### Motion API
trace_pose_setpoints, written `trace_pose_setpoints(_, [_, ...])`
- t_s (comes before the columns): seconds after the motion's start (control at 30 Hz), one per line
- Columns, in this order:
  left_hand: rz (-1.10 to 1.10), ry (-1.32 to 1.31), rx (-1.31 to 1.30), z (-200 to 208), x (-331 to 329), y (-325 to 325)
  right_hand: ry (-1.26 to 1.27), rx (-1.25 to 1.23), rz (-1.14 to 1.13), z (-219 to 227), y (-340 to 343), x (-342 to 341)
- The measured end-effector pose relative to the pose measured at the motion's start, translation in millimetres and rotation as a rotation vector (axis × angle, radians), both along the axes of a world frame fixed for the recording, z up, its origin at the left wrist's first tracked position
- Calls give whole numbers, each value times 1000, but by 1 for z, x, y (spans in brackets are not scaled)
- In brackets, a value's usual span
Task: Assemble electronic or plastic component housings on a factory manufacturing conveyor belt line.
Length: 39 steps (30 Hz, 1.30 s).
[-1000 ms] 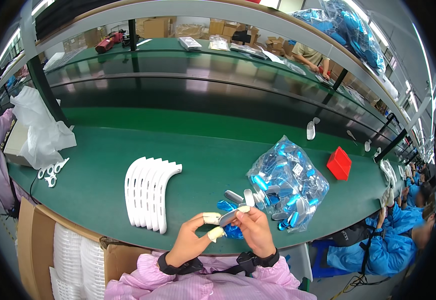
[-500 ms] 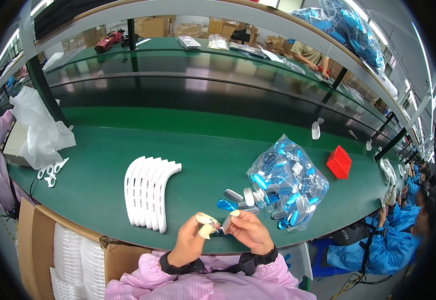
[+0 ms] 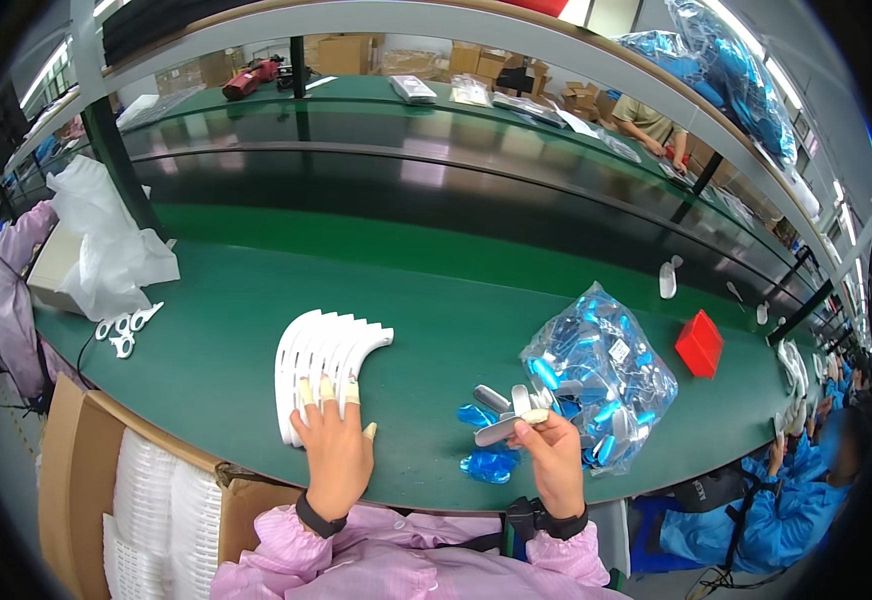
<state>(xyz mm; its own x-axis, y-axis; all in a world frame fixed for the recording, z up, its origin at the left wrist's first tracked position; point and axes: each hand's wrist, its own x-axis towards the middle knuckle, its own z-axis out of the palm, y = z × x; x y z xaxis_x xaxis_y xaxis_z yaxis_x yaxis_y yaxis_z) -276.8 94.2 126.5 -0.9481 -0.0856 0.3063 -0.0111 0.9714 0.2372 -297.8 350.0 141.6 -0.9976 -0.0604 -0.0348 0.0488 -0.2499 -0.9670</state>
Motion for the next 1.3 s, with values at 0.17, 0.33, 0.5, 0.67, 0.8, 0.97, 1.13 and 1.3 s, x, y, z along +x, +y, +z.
trace_pose_setpoints(0.17, [-103,47,59,-4,-7,3,18,82,30,19,-14,-2])
trace_pose_setpoints(0.33, [-75,-9,39,-4,-9,6,59,146,84,26,-26,-5])
trace_pose_setpoints(0.5, [-83,50,-31,4,-11,5,43,147,127,26,-26,-6])
trace_pose_setpoints(0.67, [-92,14,87,-1,-13,5,59,163,137,24,-27,-7])
trace_pose_setpoints(0.8, [-162,31,151,2,-10,5,76,171,149,28,-29,-8])
trace_pose_setpoints(0.97, [-183,-7,916,29,6,4,94,154,139,33,-30,-6])
trace_pose_setpoints(1.13, [-356,-278,1838,28,15,6,164,144,207,41,-39,-4])
trace_pose_setpoints(1.3, [-496,-651,2044,19,19,2,328,407,212,42,-47,-12])
